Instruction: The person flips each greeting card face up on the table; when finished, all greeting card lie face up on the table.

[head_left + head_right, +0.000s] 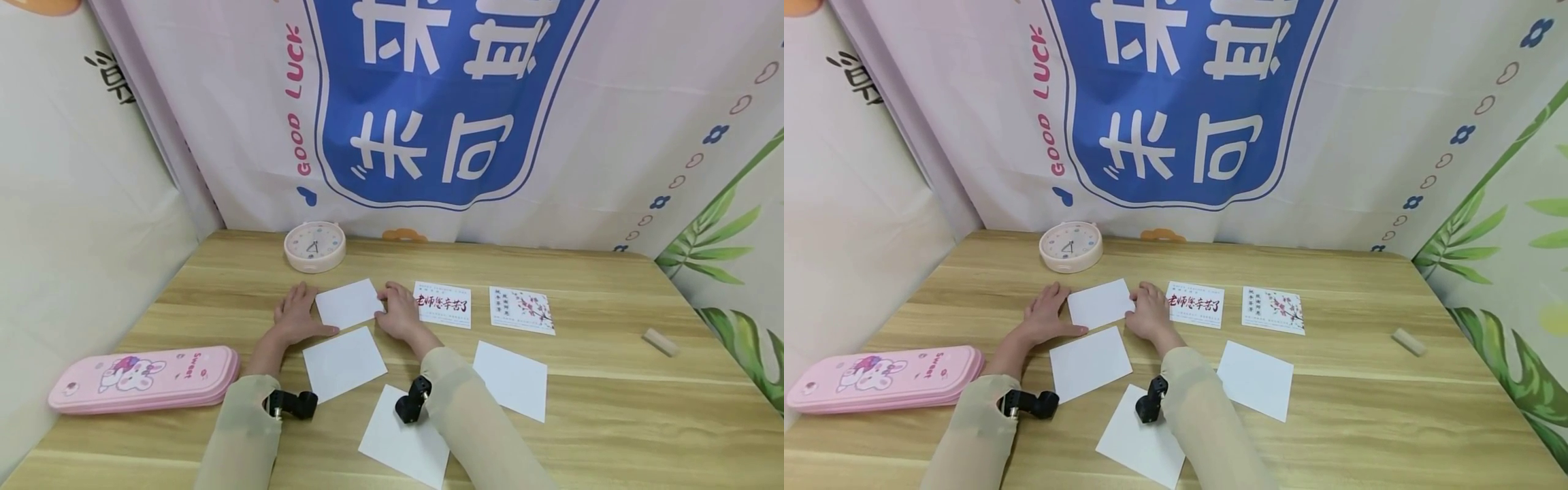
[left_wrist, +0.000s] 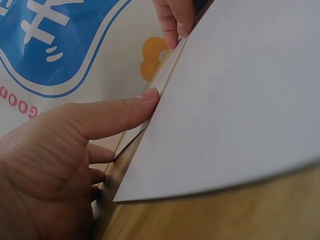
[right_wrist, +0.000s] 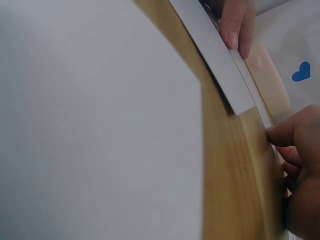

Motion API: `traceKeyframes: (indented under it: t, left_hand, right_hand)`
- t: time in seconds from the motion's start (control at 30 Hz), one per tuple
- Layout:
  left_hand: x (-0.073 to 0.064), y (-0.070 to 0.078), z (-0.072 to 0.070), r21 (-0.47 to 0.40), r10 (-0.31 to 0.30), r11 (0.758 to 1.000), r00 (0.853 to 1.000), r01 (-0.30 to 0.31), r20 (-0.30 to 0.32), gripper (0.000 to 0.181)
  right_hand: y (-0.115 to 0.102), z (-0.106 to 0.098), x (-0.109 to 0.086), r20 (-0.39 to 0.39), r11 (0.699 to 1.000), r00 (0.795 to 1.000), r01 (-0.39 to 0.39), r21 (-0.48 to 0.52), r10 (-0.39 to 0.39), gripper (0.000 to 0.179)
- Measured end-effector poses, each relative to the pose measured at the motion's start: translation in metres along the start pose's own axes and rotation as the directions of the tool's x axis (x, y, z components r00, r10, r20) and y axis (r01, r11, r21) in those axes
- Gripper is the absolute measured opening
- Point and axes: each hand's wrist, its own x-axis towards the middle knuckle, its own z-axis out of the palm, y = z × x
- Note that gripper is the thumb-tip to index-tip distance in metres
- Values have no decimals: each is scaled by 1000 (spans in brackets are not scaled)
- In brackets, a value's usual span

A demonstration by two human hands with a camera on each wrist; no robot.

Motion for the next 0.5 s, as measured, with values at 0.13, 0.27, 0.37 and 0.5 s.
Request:
traceKeyframes:
  t: [0.13, 0.27, 0.37, 0.5]
  left_hand:
    - [-1, -3, 0, 13, 21, 1000, 1000, -21, 3, 102]
    - [-1, -3, -1, 25, 31, 999, 1000, -31, -5, 102]
    - [-1, -3, -1, 27, 38, 999, 999, -38, -8, 99]
    - [0, -2, -1, 29, 35, 999, 999, -35, -3, 96]
  right_hand:
    - [1, 0, 0, 1, 1000, 1000, 10, 1, -10, 28]
    - [1, -1, 0, 5, 1000, 1000, 12, 5, -12, 27]
    - [1, -2, 0, 5, 1000, 1000, 10, 9, -10, 27]
    - [0, -2, -1, 5, 1000, 1000, 10, 18, -10, 27]
